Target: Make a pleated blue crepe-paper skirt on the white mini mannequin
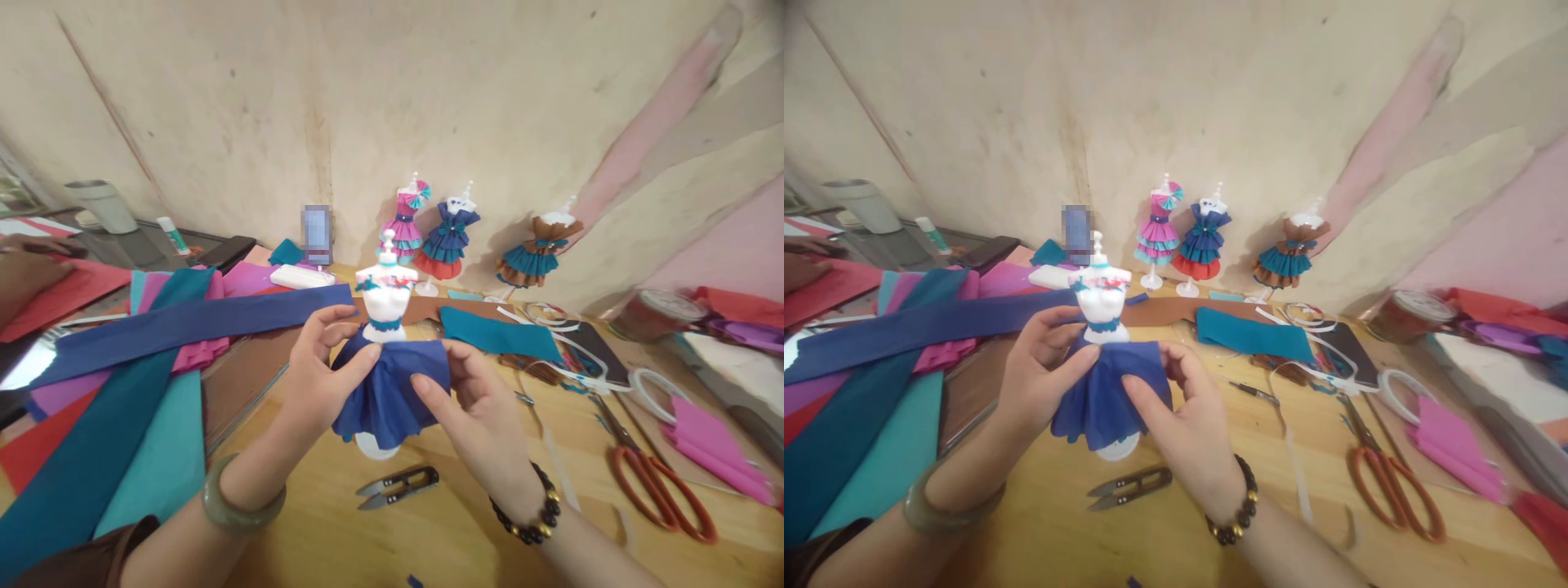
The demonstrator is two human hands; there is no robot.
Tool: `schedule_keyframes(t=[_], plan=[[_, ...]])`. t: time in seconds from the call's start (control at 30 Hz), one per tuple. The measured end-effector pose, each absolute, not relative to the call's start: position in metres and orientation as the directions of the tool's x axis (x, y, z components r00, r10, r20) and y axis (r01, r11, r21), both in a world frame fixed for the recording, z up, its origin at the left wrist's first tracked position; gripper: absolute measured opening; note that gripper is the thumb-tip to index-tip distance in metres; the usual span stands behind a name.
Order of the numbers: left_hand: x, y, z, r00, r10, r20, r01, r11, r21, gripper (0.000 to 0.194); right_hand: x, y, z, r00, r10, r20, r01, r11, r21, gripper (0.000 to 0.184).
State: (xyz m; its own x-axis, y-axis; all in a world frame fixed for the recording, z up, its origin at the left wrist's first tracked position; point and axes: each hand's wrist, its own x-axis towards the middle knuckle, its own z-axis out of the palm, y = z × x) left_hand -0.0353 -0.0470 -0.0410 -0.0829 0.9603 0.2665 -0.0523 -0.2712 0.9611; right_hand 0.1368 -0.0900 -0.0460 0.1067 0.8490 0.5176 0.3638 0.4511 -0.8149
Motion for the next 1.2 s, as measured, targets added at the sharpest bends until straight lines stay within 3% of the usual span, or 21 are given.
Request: schedule_keyframes(t=[0.07, 0.13, 0.23, 0.3, 0.53, 0.77, 1.1, 1.2], plan=[[-0.035, -0.044, -0.037, -0.137, 0.968, 0.209, -0.131, -0.227, 0.965, 0.054, 0.140, -0.090, -0.046, 0.051, 0.732, 0.679, 0.513, 0.564, -0.647, 0.037], [-0.036, -0.041, -0.033, -0.177, 0.972, 0.157, -0.207, -0.193, 0.959, 0.055, 0.141, -0.093, -0.045, -0.108, 0.552, 0.827, 0.618, 0.689, -0.379, 0.045], [-0.037, -0.038, -0.032, -0.199, 0.976, 0.087, -0.302, -0.146, 0.942, 0.056, 0.140, -0.098, -0.043, -0.335, 0.353, 0.874, 0.648, 0.759, -0.058, 0.038], [-0.036, -0.038, -0.033, -0.178, 0.982, 0.056, -0.342, -0.115, 0.933, 0.057, 0.138, -0.100, -0.044, -0.391, 0.330, 0.859, 0.672, 0.740, 0.022, 0.034], [-0.030, -0.041, -0.044, -0.071, 0.995, 0.066, -0.285, -0.084, 0.955, 0.056, 0.136, -0.104, -0.049, -0.483, 0.354, 0.801, 0.683, 0.725, 0.091, 0.022], [-0.031, -0.040, -0.041, -0.055, 0.998, -0.020, -0.368, -0.002, 0.930, 0.058, 0.131, -0.107, -0.054, -0.603, 0.323, 0.730, 0.618, 0.767, 0.171, 0.031], [-0.031, -0.038, -0.045, -0.059, 0.996, 0.073, -0.244, -0.085, 0.966, 0.054, 0.130, -0.107, -0.054, -0.624, 0.277, 0.730, 0.538, 0.830, 0.145, 0.023], [-0.031, -0.038, -0.045, -0.038, 0.997, 0.068, -0.247, -0.075, 0.966, 0.054, 0.138, -0.106, -0.049, -0.561, 0.282, 0.778, 0.493, 0.869, 0.041, 0.030]])
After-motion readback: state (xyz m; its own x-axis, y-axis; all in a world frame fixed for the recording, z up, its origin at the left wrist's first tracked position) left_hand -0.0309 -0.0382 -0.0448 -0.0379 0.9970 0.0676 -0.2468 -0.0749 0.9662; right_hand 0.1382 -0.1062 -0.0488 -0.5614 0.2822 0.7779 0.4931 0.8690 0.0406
